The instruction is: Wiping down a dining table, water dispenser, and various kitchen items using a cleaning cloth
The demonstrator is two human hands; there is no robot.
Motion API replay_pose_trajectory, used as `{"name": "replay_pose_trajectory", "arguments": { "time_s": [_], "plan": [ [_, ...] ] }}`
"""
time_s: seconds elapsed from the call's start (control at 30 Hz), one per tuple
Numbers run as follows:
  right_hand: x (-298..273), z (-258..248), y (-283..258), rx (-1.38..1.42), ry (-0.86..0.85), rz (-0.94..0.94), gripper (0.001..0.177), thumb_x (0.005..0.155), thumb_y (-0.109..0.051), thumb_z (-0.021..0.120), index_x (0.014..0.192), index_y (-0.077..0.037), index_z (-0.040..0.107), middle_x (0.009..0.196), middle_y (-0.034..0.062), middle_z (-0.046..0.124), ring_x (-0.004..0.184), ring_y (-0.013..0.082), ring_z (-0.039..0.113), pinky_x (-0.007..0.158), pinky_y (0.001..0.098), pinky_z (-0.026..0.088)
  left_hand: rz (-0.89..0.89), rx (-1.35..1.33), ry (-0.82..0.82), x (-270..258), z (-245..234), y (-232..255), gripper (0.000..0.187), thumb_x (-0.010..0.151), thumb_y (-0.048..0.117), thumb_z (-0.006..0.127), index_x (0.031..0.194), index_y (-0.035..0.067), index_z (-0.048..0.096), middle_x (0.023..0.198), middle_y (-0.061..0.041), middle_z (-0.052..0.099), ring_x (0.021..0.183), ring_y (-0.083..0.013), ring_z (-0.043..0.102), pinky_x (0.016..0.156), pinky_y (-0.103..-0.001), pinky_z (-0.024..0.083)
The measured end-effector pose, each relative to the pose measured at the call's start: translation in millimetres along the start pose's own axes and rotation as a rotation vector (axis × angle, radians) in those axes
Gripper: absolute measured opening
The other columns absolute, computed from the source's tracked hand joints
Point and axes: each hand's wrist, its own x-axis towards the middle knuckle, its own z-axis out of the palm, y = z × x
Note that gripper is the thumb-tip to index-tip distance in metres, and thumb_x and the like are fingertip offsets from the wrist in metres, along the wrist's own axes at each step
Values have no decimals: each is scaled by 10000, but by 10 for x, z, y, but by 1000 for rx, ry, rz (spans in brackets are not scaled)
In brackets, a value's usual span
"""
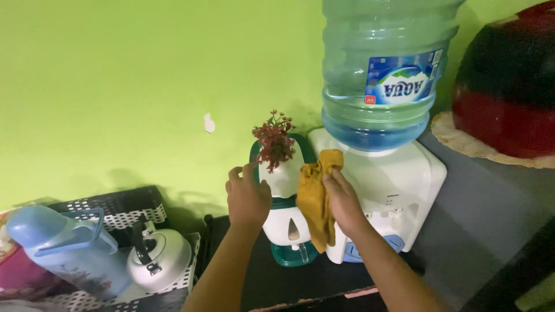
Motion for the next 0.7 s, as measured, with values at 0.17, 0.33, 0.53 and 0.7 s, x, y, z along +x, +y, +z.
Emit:
{"name": "replay_pose_trajectory", "arguments": {
  "time_s": [0.17,0.33,0.53,0.7],
  "plan": [
    [1124,144,1531,-1097,-105,-166,494,999,-308,425,1431,-69,450,1473,192,497,1447,375,393,1207,631,205,-100,-143,-111,115,-256,388,599,933,262,703,1451,225,404,1461,-216,337,1309,-531,498,937,-618,583],
    [1518,360,1560,-1537,-212,-129,592,998,-419,348,1489,-91,400,1536,176,431,1496,343,321,1244,598,34,-111,-176,-162,421,-344,814,742,956,237,700,1569,200,284,1544,-319,217,1378,-613,377,1055,-676,504],
    [2489,372,1755,-1510,-310,-236,606,997,-439,313,1464,-68,420,1496,207,466,1442,389,398,1231,587,102,-181,-39,-173,1137,173,870,891,875,421,799,1567,299,251,1631,-257,59,1436,-596,295,1114,-670,441],
    [3230,530,2190,-1405,-99,-486,422,921,-443,510,1157,-115,633,1148,136,631,1174,345,593,1117,579,354,-179,-78,-36,1673,674,441,122,978,227,585,1037,121,584,1196,-154,566,1034,-488,699,865,-550,627]
  ]
}}
